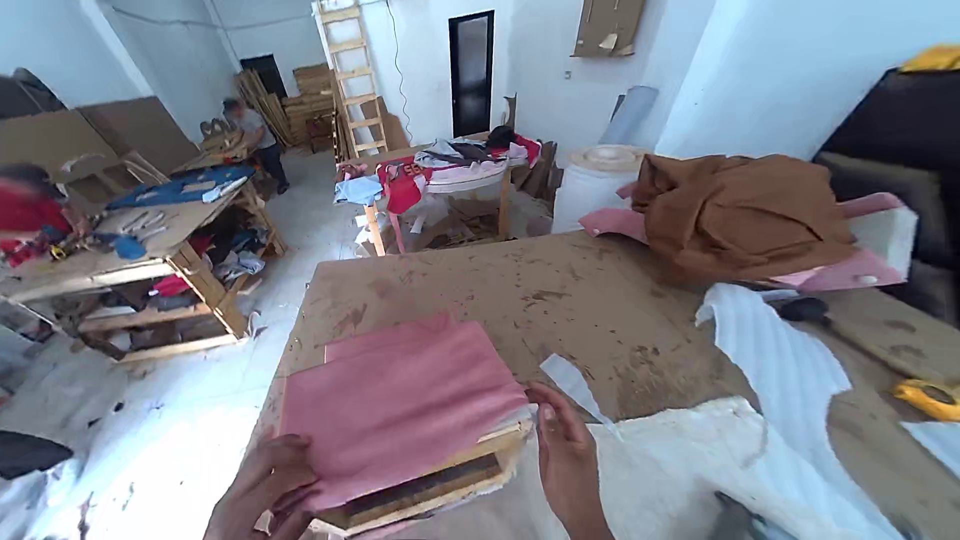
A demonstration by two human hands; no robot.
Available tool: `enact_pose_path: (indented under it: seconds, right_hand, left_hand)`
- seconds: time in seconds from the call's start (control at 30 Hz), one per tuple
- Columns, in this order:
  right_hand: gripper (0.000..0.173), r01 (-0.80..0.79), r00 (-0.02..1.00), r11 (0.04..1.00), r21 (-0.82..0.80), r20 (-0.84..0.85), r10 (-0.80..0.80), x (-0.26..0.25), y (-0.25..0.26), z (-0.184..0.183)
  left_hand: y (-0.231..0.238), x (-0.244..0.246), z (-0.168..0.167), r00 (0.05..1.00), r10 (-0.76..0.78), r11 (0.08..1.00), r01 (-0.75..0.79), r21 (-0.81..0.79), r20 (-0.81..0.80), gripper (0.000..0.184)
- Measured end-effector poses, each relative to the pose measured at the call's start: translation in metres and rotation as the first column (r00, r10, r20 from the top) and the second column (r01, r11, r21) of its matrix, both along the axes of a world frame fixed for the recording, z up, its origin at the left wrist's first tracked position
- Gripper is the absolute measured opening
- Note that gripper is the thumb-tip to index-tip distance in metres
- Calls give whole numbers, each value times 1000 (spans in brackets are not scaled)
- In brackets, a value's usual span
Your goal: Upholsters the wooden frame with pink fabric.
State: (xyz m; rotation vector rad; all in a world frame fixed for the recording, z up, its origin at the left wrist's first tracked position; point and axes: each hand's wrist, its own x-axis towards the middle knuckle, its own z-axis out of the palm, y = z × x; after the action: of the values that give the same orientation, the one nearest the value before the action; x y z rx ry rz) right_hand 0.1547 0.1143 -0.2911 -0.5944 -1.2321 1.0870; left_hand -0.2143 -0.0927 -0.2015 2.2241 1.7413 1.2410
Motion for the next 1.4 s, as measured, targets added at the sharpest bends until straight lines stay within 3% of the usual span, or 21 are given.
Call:
enact_pose_path:
  seconds: [0.1, 0.2, 0.27, 0.37, 0.5, 0.57, 0.67, 0.73, 0.8, 0.87, 1.03, 1.17, 1.23, 1.33, 1.4]
  right_hand:
    - [32, -74, 997, 996, 48, 29, 72, 16, -4, -8]
    - [22, -132, 991, 986, 102, 39, 128, 17, 13, -6]
    - [17, -157, 986, 982, 102, 72, 150, 14, 23, -8]
    - [23, -218, 972, 974, 68, 109, 210, 17, 37, -2]
    - [33, -427, 890, 903, -32, 162, 427, 36, 54, 8]
    - [40, -456, 865, 890, -27, 220, 450, 41, 56, 16]
    - [46, -308, 879, 949, -69, 361, 312, 31, 48, 41]
    - [31, -105, 833, 991, -81, 538, 132, 15, 45, 59]
    - [25, 9, 736, 1000, 0, 677, -7, 8, 46, 76]
    - [22, 60, 708, 991, 123, 694, -130, 11, 48, 84]
    - [13, -13, 628, 937, 348, 732, -264, 54, 44, 79]
    - [15, -331, 487, 837, 436, 839, -244, 77, 48, 93]
    - [15, -399, 547, 801, 446, 817, -183, 91, 67, 94]
    - [16, -331, 729, 875, 354, 684, -1, 120, 89, 91]
    - [23, -247, 831, 932, 265, 552, 64, 124, 81, 74]
  left_hand:
    - [20, 40, 29, 944, 124, 988, -145, -47, -304, 32]
    - [79, 129, 51, 918, 77, 990, -115, -77, -390, 24]
    - [120, 177, 48, 902, 23, 983, -98, -153, -431, 24]
    - [153, 205, 39, 904, 48, 983, -118, -139, -425, 28]
    - [162, 212, 49, 970, 129, 951, -180, -252, -204, 26]
    - [165, 215, 53, 968, 155, 937, -207, -282, -195, 25]
    - [173, 222, 63, 950, 147, 949, -214, -231, -277, 24]
    - [176, 229, 67, 931, 136, 962, -206, -179, -340, 24]
    - [176, 231, 64, 925, 140, 980, -181, -86, -352, 23]
    - [175, 230, 56, 929, 147, 989, -148, 22, -338, 22]
    - [169, 234, 32, 945, 75, 993, -41, 112, -318, 20]
    - [166, 242, 30, 915, 51, 999, -51, 11, -399, 22]
    - [169, 247, 32, 886, 56, 995, -85, -44, -460, 22]
    - [173, 258, 33, 891, 84, 992, -119, -50, -447, 21]
    - [176, 262, 31, 937, 99, 988, -131, -77, -335, 20]
